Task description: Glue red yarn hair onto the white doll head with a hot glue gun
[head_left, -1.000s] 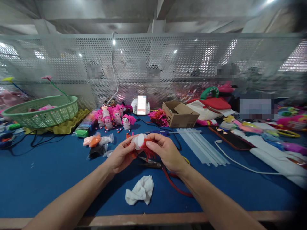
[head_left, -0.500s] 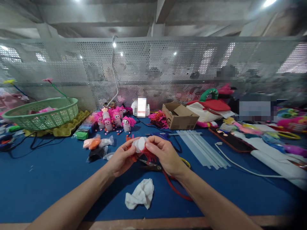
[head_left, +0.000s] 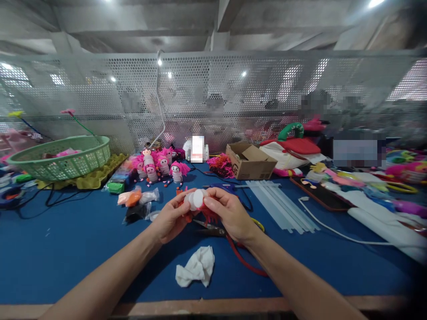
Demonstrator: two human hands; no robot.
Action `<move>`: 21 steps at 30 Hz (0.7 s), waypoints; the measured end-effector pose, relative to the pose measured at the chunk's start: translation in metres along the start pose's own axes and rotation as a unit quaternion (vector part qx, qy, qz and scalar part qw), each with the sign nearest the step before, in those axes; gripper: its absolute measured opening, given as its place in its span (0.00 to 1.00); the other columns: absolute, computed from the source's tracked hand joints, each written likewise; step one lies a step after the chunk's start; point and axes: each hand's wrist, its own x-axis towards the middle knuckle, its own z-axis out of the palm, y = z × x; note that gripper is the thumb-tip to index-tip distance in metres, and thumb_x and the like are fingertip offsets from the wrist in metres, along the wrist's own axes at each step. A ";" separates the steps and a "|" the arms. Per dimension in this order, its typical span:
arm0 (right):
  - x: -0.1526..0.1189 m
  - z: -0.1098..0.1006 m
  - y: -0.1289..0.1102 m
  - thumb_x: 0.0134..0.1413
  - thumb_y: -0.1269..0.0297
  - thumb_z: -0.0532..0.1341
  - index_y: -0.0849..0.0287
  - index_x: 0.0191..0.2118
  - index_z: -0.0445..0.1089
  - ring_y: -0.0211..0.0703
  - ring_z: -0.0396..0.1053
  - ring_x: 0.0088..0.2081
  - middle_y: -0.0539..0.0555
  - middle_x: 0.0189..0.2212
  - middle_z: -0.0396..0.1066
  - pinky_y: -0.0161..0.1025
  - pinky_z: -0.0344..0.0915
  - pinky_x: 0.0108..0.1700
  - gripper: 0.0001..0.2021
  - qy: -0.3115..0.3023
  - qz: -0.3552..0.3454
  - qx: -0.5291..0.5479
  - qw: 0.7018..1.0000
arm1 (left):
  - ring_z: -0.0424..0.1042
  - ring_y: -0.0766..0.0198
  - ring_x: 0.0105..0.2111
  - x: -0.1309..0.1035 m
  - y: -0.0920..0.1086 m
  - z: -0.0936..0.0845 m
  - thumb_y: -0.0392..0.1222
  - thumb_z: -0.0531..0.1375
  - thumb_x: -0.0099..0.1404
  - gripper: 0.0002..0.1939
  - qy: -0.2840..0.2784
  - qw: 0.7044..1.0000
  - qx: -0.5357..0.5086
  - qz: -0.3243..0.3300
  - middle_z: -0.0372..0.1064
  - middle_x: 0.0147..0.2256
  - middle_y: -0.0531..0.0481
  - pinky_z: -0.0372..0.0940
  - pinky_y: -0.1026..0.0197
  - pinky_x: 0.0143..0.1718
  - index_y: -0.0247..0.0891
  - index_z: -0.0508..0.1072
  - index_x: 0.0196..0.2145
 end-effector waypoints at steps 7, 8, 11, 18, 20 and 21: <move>-0.002 -0.001 -0.012 0.53 0.64 0.55 0.59 0.28 0.63 0.34 0.59 0.29 0.48 0.25 0.60 0.33 0.57 0.34 0.06 -0.030 -0.125 -0.153 0.980 | 0.69 0.65 0.33 0.004 0.004 -0.001 0.40 0.67 0.45 0.18 -0.025 0.999 -0.007 0.031 0.72 0.33 0.47 0.62 0.63 0.39 0.34 0.74 0.36; -0.003 0.000 -0.013 0.53 0.65 0.54 0.59 0.28 0.63 0.34 0.58 0.29 0.48 0.25 0.59 0.33 0.56 0.33 0.06 -0.032 -0.139 -0.175 0.974 | 0.69 0.66 0.32 0.005 0.005 -0.001 0.40 0.67 0.44 0.18 -0.025 0.999 -0.006 0.026 0.72 0.33 0.48 0.62 0.63 0.39 0.34 0.74 0.36; -0.004 0.000 -0.013 0.53 0.66 0.54 0.59 0.29 0.63 0.36 0.59 0.31 0.49 0.27 0.60 0.34 0.57 0.35 0.05 -0.041 -0.170 -0.217 0.960 | 0.69 0.67 0.31 0.006 0.009 -0.001 0.42 0.67 0.44 0.19 -0.031 1.000 0.001 0.004 0.71 0.31 0.48 0.62 0.63 0.37 0.33 0.74 0.36; -0.003 -0.003 -0.016 0.54 0.67 0.53 0.58 0.29 0.62 0.37 0.60 0.33 0.50 0.28 0.61 0.35 0.58 0.38 0.04 -0.047 -0.186 -0.219 0.957 | 0.68 0.68 0.28 0.011 0.023 0.007 0.41 0.68 0.41 0.24 -0.059 0.996 0.031 -0.056 0.71 0.30 0.48 0.61 0.66 0.32 0.32 0.73 0.38; -0.003 -0.005 -0.018 0.54 0.67 0.53 0.58 0.30 0.62 0.36 0.60 0.32 0.49 0.28 0.60 0.35 0.58 0.37 0.04 -0.048 -0.183 -0.207 0.960 | 0.69 0.67 0.28 0.013 0.026 0.010 0.39 0.68 0.41 0.23 -0.068 0.995 0.032 -0.060 0.71 0.30 0.48 0.62 0.64 0.33 0.33 0.73 0.38; -0.003 -0.006 -0.019 0.54 0.67 0.53 0.58 0.29 0.62 0.36 0.60 0.32 0.49 0.28 0.60 0.35 0.58 0.36 0.04 -0.048 -0.180 -0.203 0.961 | 0.69 0.67 0.29 0.014 0.028 0.011 0.38 0.69 0.41 0.23 -0.069 0.995 0.034 -0.060 0.71 0.30 0.48 0.62 0.64 0.34 0.33 0.73 0.38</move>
